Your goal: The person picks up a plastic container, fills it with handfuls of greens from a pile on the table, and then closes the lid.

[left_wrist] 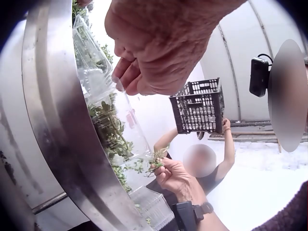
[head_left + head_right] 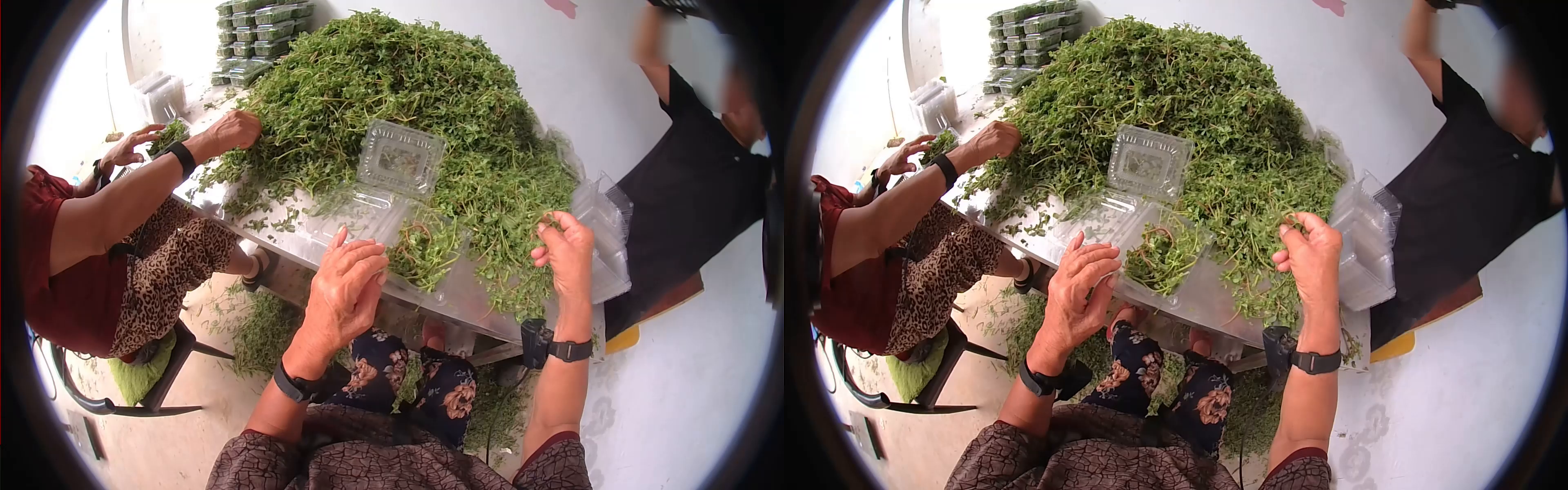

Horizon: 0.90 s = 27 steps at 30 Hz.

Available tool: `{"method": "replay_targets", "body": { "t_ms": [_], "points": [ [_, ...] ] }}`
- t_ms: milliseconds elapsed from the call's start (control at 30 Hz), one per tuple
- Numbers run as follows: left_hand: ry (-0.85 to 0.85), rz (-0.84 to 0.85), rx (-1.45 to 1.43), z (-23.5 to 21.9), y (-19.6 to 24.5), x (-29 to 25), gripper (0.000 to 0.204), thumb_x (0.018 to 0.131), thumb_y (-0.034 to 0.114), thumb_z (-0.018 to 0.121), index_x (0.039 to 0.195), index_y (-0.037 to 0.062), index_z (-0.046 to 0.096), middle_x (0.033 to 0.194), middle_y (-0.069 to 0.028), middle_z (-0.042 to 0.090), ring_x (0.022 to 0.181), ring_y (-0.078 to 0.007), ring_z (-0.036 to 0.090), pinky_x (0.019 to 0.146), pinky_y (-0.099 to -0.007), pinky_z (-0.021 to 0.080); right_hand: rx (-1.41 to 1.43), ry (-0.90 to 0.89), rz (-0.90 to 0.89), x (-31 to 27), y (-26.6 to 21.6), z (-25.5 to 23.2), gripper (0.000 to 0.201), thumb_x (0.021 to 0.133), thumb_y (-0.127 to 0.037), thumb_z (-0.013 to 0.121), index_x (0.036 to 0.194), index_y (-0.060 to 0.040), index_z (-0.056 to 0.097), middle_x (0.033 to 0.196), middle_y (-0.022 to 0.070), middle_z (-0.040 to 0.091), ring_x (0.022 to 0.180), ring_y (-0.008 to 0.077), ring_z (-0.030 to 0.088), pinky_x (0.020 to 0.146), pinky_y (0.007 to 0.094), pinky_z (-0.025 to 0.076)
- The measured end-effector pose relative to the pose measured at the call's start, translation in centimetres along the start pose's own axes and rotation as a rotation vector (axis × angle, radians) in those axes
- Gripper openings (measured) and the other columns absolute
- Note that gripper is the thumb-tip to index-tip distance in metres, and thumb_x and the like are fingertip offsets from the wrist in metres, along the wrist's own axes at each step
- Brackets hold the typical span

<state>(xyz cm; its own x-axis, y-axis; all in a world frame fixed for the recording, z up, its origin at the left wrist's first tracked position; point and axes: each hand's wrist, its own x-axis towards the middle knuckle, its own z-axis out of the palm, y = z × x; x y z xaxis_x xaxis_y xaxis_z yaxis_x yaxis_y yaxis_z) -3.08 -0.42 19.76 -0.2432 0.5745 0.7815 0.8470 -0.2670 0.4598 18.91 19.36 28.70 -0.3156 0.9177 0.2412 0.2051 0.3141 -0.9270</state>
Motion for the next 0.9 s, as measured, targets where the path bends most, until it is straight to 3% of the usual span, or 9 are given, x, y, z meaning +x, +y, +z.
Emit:
{"method": "replay_targets", "body": {
  "t_ms": [233, 400, 533, 900],
  "points": [
    [-0.014, -0.027, -0.012, 0.0, 0.1, 0.2, 0.022, 0.075, -0.004, 0.064, 0.096, 0.0035, 0.064, 0.103, -0.0114, 0.066, 0.105, -0.03, 0.061, 0.106, -0.0549, 0.036, 0.184, -0.088, -0.024, -1.8, -2.8, 1.1, 0.027, 0.087, -0.004, 0.06, 0.109, 0.0118, 0.06, 0.083, 0.008, 0.063, 0.05, 0.0103, 0.059, 0.041, 0.0209, 0.044],
    [-0.016, -0.047, -0.023, -0.2, 0.2, 0.3, 0.023, 0.076, -0.005, 0.064, 0.097, 0.0042, 0.064, 0.104, -0.0108, 0.066, 0.106, -0.0294, 0.062, 0.107, -0.0534, 0.035, 0.252, -0.194, -0.026, -2.9, -4.9, 2.5, 0.022, 0.088, -0.004, 0.06, 0.106, 0.0074, 0.062, 0.079, 0.0051, 0.063, 0.052, 0.0092, 0.059, 0.043, 0.0204, 0.045],
    [-0.014, -0.056, -0.027, -0.2, 0.2, 0.3, 0.023, 0.077, -0.005, 0.064, 0.098, 0.0048, 0.065, 0.106, -0.0103, 0.067, 0.106, -0.029, 0.062, 0.108, -0.052, 0.034, 0.269, -0.251, -0.037, -3.2, -5.0, 4.0, 0.015, 0.089, -0.003, 0.058, 0.101, 0.0048, 0.063, 0.078, 0.0049, 0.064, 0.052, 0.0091, 0.06, 0.043, 0.0201, 0.046],
    [-0.04, -0.056, -0.042, 0.4, 0.0, 0.4, 0.022, 0.078, -0.004, 0.064, 0.098, 0.0049, 0.065, 0.107, -0.0099, 0.067, 0.107, -0.0284, 0.062, 0.108, -0.0518, 0.035, 0.187, -0.345, -0.002, -3.1, -3.2, 7.4, 0.017, 0.09, -0.005, 0.058, 0.104, 0.0042, 0.063, 0.077, 0.0034, 0.064, 0.056, 0.0073, 0.06, 0.046, 0.0196, 0.047]
  ]
}}
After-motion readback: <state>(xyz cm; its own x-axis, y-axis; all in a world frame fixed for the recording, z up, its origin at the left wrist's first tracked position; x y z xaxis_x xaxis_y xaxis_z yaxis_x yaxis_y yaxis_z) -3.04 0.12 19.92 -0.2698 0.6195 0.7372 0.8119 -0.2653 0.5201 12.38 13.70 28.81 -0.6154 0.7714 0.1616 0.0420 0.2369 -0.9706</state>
